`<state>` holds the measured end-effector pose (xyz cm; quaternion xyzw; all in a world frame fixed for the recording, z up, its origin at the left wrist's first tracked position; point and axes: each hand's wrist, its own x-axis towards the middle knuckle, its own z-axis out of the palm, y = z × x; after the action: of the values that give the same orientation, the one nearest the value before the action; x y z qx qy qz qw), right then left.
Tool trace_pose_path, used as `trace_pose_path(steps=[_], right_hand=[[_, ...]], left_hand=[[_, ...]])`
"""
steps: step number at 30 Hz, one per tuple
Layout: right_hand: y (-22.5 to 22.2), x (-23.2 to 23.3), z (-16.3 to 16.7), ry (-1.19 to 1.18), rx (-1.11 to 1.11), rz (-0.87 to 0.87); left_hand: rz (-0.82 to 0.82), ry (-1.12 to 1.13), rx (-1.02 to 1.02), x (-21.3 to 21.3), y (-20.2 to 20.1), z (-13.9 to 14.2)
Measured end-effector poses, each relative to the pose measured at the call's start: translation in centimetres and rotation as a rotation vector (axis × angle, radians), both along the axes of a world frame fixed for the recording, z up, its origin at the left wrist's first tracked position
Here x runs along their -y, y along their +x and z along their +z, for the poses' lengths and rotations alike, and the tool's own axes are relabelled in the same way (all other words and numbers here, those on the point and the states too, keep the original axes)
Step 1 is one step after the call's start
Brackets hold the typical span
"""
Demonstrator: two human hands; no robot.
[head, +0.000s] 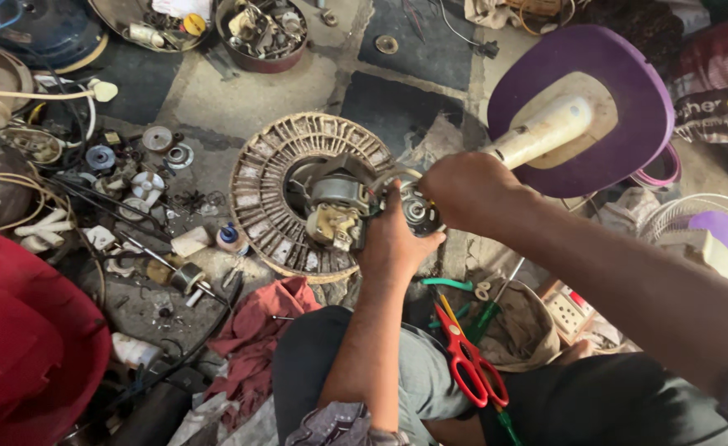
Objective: The person disassembles a fan motor, applies lubricant to the bearings, wipes the components with a cloth, and uses a screwdriver to adjust internal parts. The person also uses scissors to cut a small piece of material and places it inside the motor housing.
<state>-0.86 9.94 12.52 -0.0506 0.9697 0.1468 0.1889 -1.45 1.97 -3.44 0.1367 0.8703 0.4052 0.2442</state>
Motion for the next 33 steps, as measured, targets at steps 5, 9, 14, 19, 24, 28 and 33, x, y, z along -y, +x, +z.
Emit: trace_pose_path(steps=[5, 9, 14, 19, 24, 28, 33], right_hand=[[1.3, -0.6, -0.6, -0.122, -0.026, -0.147], [1.8, -1.5, -1.3, -0.045, -0.007, -0.131], [2.6, -2.5, -1.9, -0.229, -0.111, -0.178], [3.2, -3.0, -2.7, -0.303, -0.129, -0.144], [3.8, -4.2, -2.6, -0.393, -0.203, -0.070], [9.5, -7.0, -4.6, -0.519, -0.459, -0.236], [21.7, -9.0, -9.5, -0.614, -0.487, -0.698]], left_hand=[[0.007, 0.095, -0.094, 0.1, -0.1, -0.7], [-0.003, 0.077, -0.101, 0.0, 0.1, -0.7], [-0.013, 0.017, -0.072, 0.0, -0.1, -0.4], [-0.009, 0.034, -0.116, -0.2, 0.2, -0.8], [-0.009, 0.011, -0.131, -0.4, 0.1, -0.8], [-0.029, 0.037, -0.170, -0.3, 0.5, -1.4], [-0.052, 0.036, -0.298, -0.9, 1.0, -2.8]])
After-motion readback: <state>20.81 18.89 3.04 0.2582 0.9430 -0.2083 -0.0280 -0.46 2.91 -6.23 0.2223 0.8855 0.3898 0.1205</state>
